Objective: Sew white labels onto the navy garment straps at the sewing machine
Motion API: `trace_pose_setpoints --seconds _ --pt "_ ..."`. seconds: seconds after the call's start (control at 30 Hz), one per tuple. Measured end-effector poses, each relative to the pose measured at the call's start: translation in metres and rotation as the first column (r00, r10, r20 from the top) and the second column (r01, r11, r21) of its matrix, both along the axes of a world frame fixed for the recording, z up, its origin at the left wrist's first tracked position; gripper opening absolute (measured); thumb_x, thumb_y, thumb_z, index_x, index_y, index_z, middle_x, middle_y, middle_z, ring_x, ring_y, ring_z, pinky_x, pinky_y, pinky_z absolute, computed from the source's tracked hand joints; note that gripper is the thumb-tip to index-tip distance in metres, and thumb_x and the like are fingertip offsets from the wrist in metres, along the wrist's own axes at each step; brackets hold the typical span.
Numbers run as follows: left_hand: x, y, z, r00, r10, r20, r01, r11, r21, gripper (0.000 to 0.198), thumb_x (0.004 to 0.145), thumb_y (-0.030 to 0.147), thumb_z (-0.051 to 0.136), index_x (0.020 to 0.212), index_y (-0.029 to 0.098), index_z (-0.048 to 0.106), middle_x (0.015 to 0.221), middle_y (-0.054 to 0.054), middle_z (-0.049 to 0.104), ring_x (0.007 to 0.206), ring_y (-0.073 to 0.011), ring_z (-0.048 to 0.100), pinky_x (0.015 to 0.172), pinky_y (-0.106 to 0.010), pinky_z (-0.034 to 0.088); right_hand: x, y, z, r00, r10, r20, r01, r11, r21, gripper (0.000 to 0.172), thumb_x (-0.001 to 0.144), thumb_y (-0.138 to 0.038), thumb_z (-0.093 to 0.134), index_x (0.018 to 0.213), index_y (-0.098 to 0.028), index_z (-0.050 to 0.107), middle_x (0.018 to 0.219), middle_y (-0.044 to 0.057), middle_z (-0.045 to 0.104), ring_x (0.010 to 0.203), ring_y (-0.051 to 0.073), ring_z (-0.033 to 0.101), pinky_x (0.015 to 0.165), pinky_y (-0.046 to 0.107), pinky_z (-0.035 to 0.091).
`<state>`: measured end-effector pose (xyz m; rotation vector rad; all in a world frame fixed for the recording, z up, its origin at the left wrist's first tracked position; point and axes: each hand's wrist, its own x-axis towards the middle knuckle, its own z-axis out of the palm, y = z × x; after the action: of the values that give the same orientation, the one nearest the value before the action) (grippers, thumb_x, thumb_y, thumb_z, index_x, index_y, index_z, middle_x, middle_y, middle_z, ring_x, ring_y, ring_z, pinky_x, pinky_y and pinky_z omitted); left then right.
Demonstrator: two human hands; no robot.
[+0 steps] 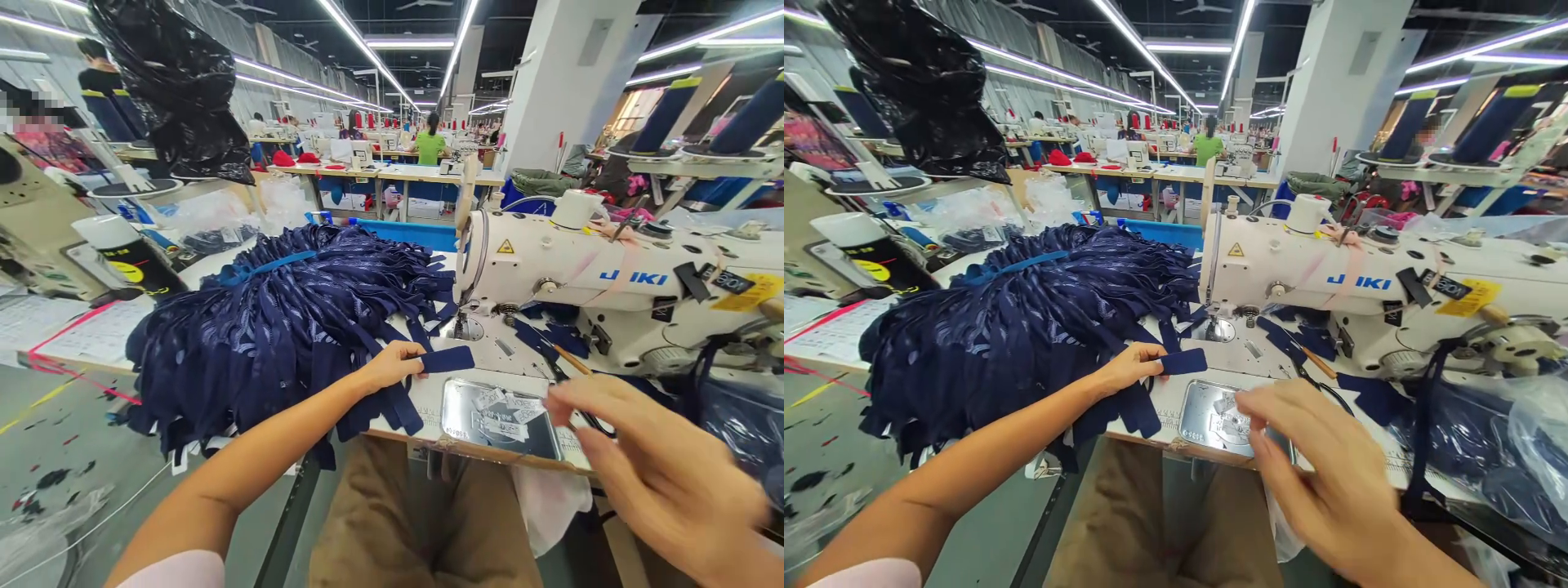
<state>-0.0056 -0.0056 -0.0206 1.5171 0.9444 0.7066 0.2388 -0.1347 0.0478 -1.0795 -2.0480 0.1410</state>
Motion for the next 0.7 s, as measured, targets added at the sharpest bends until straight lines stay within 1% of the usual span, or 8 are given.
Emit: trace_pose_setpoints --seconds 0.03,0.1,0.17,0.27,0.37,0.43,0.53,0.7 --pt "0.000 0.001 0.000 0.999 0.022 0.030 -0.022 1.000 -0.014 0.007 0.061 0.017 0.055 0.060 0.012 0.060 0.058 0.001 0.058 0.058 -0.0098 0.050 0.060 -0.021 0.037 -0.008 0.014 -0.002 0.999 -0.011 -0.042 0.010 1.000 -0.018 0.016 0.081 -0.026 0.046 0.094 -0.026 0.055 0.081 0.004 0.062 0.072 0.017 0.058 0.061 0.030 0.046" --pt "-0.001 0.002 0.000 0.995 0.063 0.081 -0.060 0.997 -0.044 0.008 0.060 0.018 0.058 0.063 0.012 0.062 0.061 0.001 0.058 0.061 -0.0098 0.051 0.063 -0.021 0.038 -0.023 0.039 -0.012 0.993 -0.096 -0.073 0.077 0.972 -0.223 0.015 0.080 -0.031 0.047 0.089 -0.023 0.055 0.080 0.004 0.062 0.065 0.016 0.057 0.056 0.029 0.045" --pt "-0.002 0.004 -0.001 0.991 0.086 0.102 -0.079 0.994 -0.070 0.010 0.060 0.019 0.061 0.067 0.012 0.064 0.063 0.000 0.059 0.061 -0.0093 0.051 0.063 -0.021 0.038 -0.035 0.062 -0.026 0.984 -0.149 -0.094 0.094 0.898 -0.431 0.020 0.076 -0.035 0.050 0.089 -0.021 0.053 0.083 0.004 0.062 0.062 0.016 0.056 0.054 0.029 0.044" --pt "-0.002 0.005 0.000 0.988 0.098 0.123 -0.084 0.990 -0.116 0.015 0.057 0.018 0.065 0.071 0.012 0.066 0.065 0.000 0.061 0.060 -0.0094 0.051 0.062 -0.021 0.039 -0.050 0.087 -0.044 0.979 -0.131 -0.158 0.013 0.808 -0.589 0.023 0.071 -0.037 0.052 0.084 -0.018 0.054 0.076 0.003 0.061 0.057 0.014 0.053 0.053 0.028 0.041" --pt "-0.003 0.003 0.000 0.983 0.110 0.149 -0.086 0.983 -0.162 0.018 0.057 0.017 0.066 0.075 0.012 0.066 0.066 -0.001 0.062 0.061 -0.0097 0.052 0.063 -0.022 0.040 -0.063 0.105 -0.054 0.943 -0.179 -0.281 -0.055 0.747 -0.662 0.024 0.070 -0.040 0.051 0.061 -0.018 0.051 0.051 -0.002 0.051 0.050 0.012 0.047 0.052 0.026 0.038" --pt "-0.004 0.002 0.000 0.982 0.115 0.152 -0.088 0.981 -0.173 0.019 0.058 0.018 0.066 0.076 0.012 0.066 0.067 -0.001 0.062 0.061 -0.0095 0.053 0.064 -0.023 0.039 -0.068 0.114 -0.059 0.898 -0.221 -0.380 -0.115 0.717 -0.688 0.030 0.069 -0.043 0.052 0.053 -0.018 0.046 0.043 -0.005 0.045 0.045 0.010 0.042 0.051 0.025 0.035" --pt "-0.007 0.000 -0.001 0.984 0.130 0.122 -0.109 0.980 -0.165 0.015 0.058 0.019 0.066 0.072 0.012 0.066 0.065 0.000 0.061 0.059 -0.0088 0.051 0.061 -0.021 0.037 -0.068 0.122 -0.065 0.855 -0.218 -0.471 -0.213 0.681 -0.700 0.030 0.068 -0.043 0.054 0.053 -0.018 0.045 0.042 -0.006 0.044 0.044 0.008 0.038 0.051 0.023 0.032" --pt "-0.009 0.001 -0.003 0.987 0.139 0.083 -0.125 0.981 -0.151 0.012 0.058 0.022 0.065 0.062 0.012 0.062 0.059 0.002 0.057 0.055 -0.0080 0.048 0.055 -0.021 0.033 -0.065 0.123 -0.072 0.843 -0.221 -0.490 -0.235 0.668 -0.706 0.031 0.068 -0.043 0.056 0.054 -0.017 0.045 0.042 -0.007 0.044 0.044 0.007 0.038 0.053 0.023 0.031"
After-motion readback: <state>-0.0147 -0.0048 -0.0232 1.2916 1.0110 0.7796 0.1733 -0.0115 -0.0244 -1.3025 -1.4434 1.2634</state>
